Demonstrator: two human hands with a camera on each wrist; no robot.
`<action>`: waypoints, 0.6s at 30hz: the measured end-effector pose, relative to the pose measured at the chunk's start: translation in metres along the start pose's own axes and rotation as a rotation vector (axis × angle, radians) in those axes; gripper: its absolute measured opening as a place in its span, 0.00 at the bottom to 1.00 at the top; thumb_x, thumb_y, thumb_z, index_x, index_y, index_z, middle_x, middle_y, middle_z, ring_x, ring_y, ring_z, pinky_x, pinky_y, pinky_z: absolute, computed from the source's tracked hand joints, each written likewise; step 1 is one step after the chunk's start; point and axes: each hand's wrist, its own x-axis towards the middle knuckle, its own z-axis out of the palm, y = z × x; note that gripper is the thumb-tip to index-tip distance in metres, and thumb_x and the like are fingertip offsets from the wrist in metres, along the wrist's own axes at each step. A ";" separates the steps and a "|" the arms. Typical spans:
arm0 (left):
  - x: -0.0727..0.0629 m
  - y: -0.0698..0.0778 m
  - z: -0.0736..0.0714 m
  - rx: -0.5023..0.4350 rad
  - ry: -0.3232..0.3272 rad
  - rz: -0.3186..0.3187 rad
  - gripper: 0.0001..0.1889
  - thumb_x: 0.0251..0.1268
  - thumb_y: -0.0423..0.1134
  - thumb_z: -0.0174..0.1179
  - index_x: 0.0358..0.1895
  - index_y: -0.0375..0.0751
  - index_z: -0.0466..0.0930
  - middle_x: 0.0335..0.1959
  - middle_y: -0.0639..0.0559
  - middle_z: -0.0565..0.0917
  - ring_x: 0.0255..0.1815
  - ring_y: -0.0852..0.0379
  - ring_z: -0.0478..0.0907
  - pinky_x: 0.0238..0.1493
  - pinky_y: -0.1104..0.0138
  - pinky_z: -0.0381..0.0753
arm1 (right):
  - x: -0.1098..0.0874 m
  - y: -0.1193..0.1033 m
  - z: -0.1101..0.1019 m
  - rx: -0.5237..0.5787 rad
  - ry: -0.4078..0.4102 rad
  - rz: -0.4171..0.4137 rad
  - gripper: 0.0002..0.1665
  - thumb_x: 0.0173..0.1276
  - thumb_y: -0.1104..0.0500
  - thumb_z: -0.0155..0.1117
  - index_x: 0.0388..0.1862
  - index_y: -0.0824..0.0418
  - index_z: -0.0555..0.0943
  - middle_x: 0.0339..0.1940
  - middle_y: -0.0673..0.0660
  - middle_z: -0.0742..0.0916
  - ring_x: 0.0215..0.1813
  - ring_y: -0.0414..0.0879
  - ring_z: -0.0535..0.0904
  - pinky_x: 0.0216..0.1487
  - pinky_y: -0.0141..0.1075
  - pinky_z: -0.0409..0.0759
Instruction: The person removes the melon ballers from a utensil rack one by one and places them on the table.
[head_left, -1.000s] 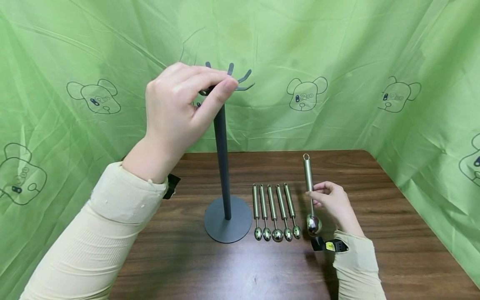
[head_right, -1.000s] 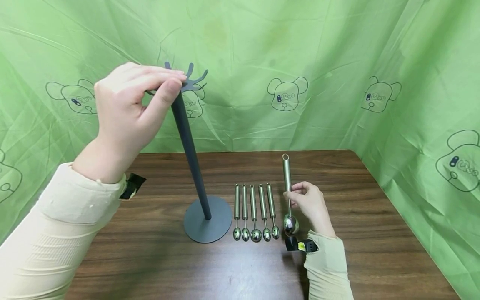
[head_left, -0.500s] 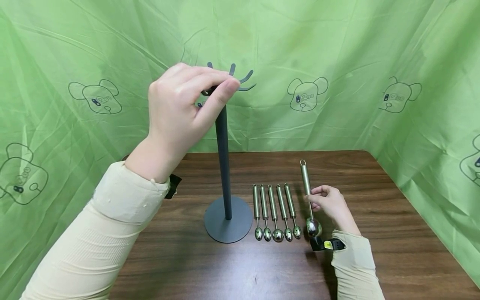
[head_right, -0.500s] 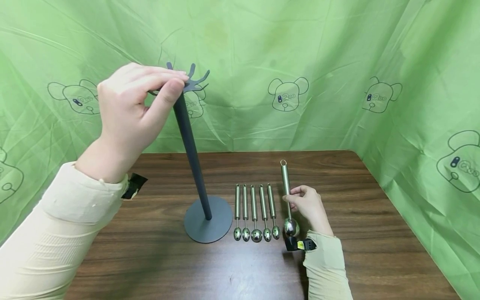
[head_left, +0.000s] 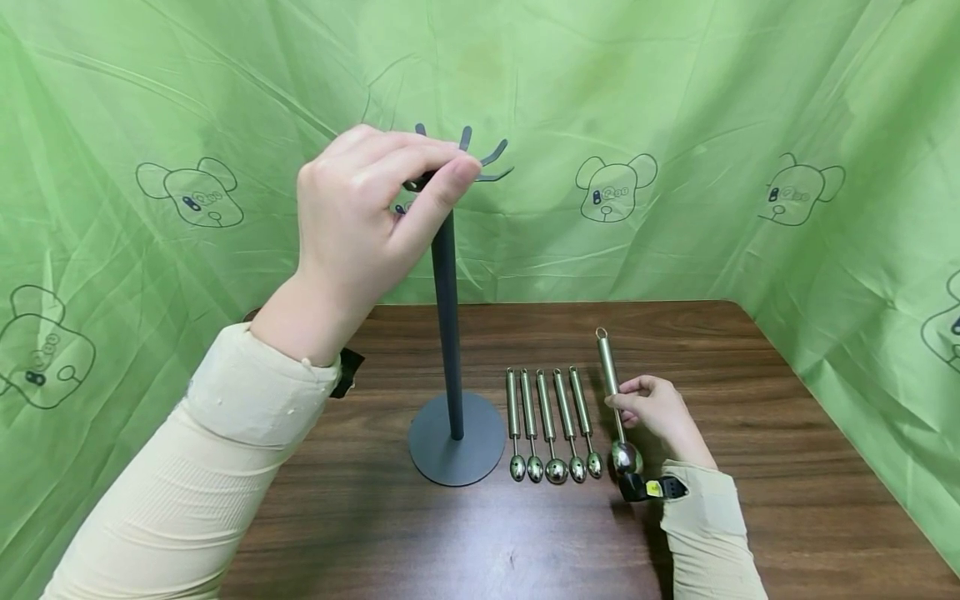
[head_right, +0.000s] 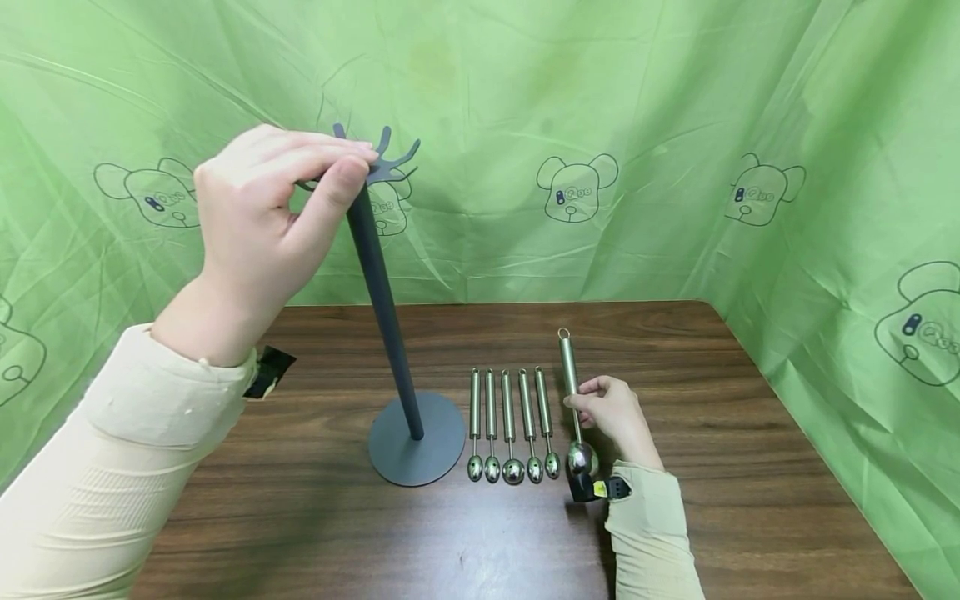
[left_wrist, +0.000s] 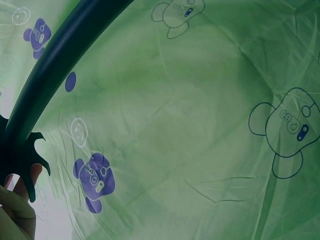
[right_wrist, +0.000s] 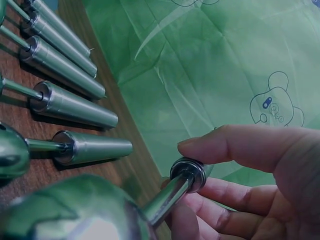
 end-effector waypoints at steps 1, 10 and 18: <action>0.000 0.000 0.000 -0.001 0.000 0.001 0.11 0.65 0.44 0.62 0.34 0.44 0.91 0.34 0.51 0.91 0.33 0.50 0.85 0.35 0.57 0.81 | 0.000 0.001 0.000 0.003 -0.004 0.001 0.22 0.62 0.62 0.69 0.48 0.77 0.75 0.26 0.51 0.85 0.24 0.39 0.81 0.31 0.33 0.85; -0.001 0.000 0.000 -0.003 -0.003 0.000 0.10 0.65 0.44 0.62 0.34 0.44 0.91 0.34 0.51 0.91 0.33 0.50 0.85 0.36 0.56 0.81 | 0.004 0.007 0.003 0.009 -0.014 0.015 0.22 0.62 0.63 0.68 0.47 0.78 0.74 0.26 0.53 0.85 0.24 0.40 0.82 0.31 0.34 0.85; -0.001 0.000 0.000 -0.003 0.004 0.002 0.11 0.65 0.44 0.62 0.34 0.44 0.91 0.34 0.51 0.91 0.32 0.50 0.85 0.35 0.56 0.81 | 0.006 0.011 0.003 -0.014 -0.022 0.030 0.21 0.62 0.63 0.68 0.46 0.77 0.75 0.26 0.54 0.84 0.26 0.41 0.81 0.31 0.34 0.85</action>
